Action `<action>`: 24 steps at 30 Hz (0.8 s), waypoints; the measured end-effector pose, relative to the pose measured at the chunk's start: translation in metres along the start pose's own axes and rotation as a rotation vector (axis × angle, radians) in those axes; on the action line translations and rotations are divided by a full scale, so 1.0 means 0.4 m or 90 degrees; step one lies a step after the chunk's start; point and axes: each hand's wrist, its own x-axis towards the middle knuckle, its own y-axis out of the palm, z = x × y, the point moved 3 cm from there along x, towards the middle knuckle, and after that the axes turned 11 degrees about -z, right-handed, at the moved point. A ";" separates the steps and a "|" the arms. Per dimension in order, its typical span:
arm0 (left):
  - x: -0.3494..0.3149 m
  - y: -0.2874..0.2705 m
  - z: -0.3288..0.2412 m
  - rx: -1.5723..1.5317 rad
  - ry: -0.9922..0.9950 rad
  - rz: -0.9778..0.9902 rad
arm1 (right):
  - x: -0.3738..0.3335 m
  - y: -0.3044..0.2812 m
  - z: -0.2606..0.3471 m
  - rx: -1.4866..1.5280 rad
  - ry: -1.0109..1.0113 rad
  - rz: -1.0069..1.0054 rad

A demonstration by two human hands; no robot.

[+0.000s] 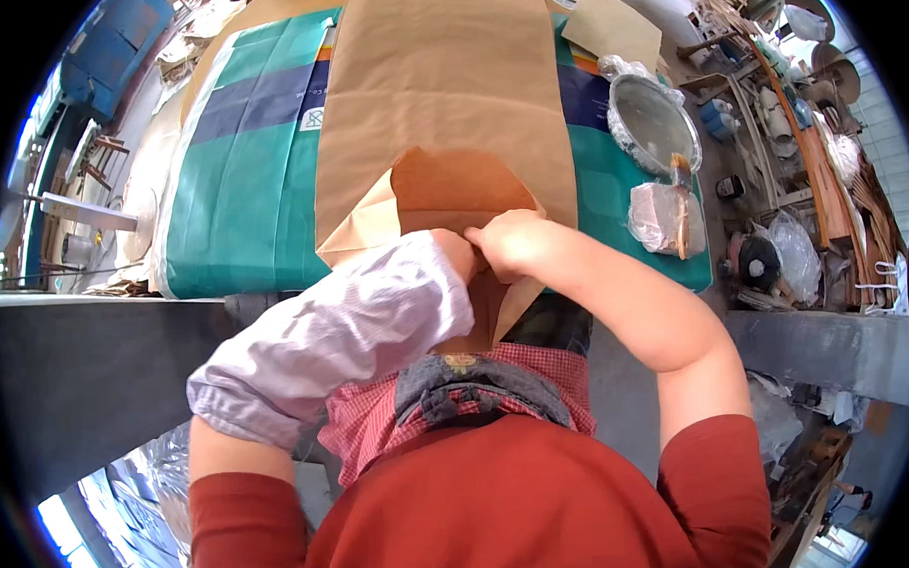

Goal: The person scoops a liquid from a bucket into a metal bowl, carries it to a worktable, and uses a brush to apply the liquid to the seams of brown paper bags. They fold and press the seams to adhere them, repeating the process on multiple bags.

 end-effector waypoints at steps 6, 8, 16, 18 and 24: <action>-0.148 0.056 0.122 0.052 -0.283 -0.071 | -0.004 0.114 -0.088 -0.022 0.261 -0.281; -0.167 0.066 0.175 0.059 -0.392 -0.098 | -0.019 0.101 -0.120 -0.045 0.287 -0.414; -0.146 0.075 0.292 -0.609 -0.416 -0.173 | -0.053 0.044 -0.167 0.205 -0.158 -0.365; -0.156 0.090 0.299 -0.715 -0.451 -0.152 | -0.069 0.039 -0.129 0.211 -0.170 -0.407; -0.119 0.056 0.324 -0.639 -0.322 0.017 | 0.036 -0.014 -0.214 0.339 0.043 -0.409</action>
